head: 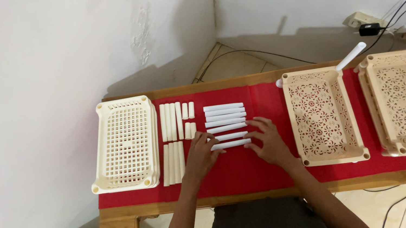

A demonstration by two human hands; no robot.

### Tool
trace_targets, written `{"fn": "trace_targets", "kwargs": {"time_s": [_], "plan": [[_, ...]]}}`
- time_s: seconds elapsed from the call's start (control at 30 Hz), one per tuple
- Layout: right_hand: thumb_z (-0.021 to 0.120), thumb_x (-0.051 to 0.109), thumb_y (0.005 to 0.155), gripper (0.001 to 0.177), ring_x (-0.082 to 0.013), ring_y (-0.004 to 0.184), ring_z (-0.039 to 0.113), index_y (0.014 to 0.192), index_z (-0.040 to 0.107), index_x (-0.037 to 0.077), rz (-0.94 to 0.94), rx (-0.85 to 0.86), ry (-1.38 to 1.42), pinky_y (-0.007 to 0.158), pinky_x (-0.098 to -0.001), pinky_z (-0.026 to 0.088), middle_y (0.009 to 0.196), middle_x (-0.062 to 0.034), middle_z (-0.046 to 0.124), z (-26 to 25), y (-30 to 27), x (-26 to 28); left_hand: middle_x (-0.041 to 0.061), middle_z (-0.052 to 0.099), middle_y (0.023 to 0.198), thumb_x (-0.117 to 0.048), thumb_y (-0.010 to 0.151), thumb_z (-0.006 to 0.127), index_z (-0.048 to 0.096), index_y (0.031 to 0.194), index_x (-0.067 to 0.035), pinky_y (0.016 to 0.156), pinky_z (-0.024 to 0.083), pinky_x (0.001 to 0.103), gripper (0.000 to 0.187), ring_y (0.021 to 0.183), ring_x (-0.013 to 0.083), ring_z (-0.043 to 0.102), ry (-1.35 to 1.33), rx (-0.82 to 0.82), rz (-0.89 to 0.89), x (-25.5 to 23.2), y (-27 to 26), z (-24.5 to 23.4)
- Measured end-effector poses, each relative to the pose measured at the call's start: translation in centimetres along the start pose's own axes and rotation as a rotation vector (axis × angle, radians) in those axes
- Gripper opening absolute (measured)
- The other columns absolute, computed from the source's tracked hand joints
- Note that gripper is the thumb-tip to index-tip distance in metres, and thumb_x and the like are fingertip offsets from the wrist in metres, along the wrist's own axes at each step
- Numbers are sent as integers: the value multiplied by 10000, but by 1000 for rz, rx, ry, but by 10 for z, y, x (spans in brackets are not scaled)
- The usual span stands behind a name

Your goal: The person assembles beige plastic trays by inserting white cylindrical rods into corner holes and attaching circular caps. They handle multiple trays and rods, stacking the assembled trays on the right side of the table.

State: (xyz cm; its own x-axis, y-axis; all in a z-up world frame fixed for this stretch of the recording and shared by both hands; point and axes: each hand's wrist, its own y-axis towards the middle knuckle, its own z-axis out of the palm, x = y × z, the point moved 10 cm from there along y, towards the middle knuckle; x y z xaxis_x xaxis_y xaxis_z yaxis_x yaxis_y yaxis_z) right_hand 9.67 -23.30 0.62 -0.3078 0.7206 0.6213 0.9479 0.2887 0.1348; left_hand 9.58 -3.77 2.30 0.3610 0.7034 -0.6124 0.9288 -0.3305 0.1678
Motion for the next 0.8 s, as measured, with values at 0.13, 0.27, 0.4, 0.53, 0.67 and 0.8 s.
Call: {"fn": "trace_targets", "kwargs": {"time_s": [0.13, 0.27, 0.4, 0.53, 0.67, 0.8], "plan": [[811, 240, 855, 203, -241, 1287, 593, 1032, 786, 145, 39, -39, 73, 1143, -458, 454, 1297, -33, 707, -43, 4, -38, 77, 673, 1028, -263, 828, 847, 743, 1042, -32, 875, 558, 408, 331, 1016, 258, 622, -51, 6, 20, -22, 38, -2], [787, 190, 927, 174, -270, 1115, 736, 1090, 780, 130, -18, -323, 87, 1030, -443, 574, 1176, -89, 766, -125, 3, -82, 83, 679, 1029, -283, 861, 812, 732, 1048, -46, 846, 562, 408, 313, 1004, 269, 642, -94, -12, 119, -63, 95, 9], [769, 147, 936, 284, -234, 948, 734, 1197, 717, 49, 431, -529, 137, 793, -368, 615, 1144, -155, 748, -190, -18, -171, 105, 690, 1088, -299, 898, 786, 727, 1086, -66, 886, 548, 437, 306, 1030, 300, 655, -172, 26, 223, -121, 153, 43], [767, 88, 916, 304, -196, 938, 734, 1196, 701, -11, 450, -694, 147, 802, -311, 608, 1091, -161, 763, -239, -19, -216, 132, 683, 1159, -284, 925, 743, 690, 1171, -65, 930, 550, 438, 334, 1113, 335, 650, -229, 19, 393, -187, 214, 85], [825, 107, 889, 294, -181, 905, 757, 1141, 720, 1, 443, -681, 187, 807, -306, 619, 1019, -131, 770, -246, 1, -241, 190, 639, 1253, -273, 929, 739, 604, 1279, -36, 985, 537, 447, 443, 1191, 376, 624, -168, -28, 477, -239, 270, 132], [854, 90, 845, 299, -202, 868, 753, 1094, 718, -2, 451, -581, 204, 791, -317, 606, 960, -124, 763, -235, 17, -257, 226, 608, 1237, -212, 900, 709, 546, 1425, -43, 966, 531, 467, 575, 1131, 396, 626, -151, 18, 495, -266, 305, 171]]}}
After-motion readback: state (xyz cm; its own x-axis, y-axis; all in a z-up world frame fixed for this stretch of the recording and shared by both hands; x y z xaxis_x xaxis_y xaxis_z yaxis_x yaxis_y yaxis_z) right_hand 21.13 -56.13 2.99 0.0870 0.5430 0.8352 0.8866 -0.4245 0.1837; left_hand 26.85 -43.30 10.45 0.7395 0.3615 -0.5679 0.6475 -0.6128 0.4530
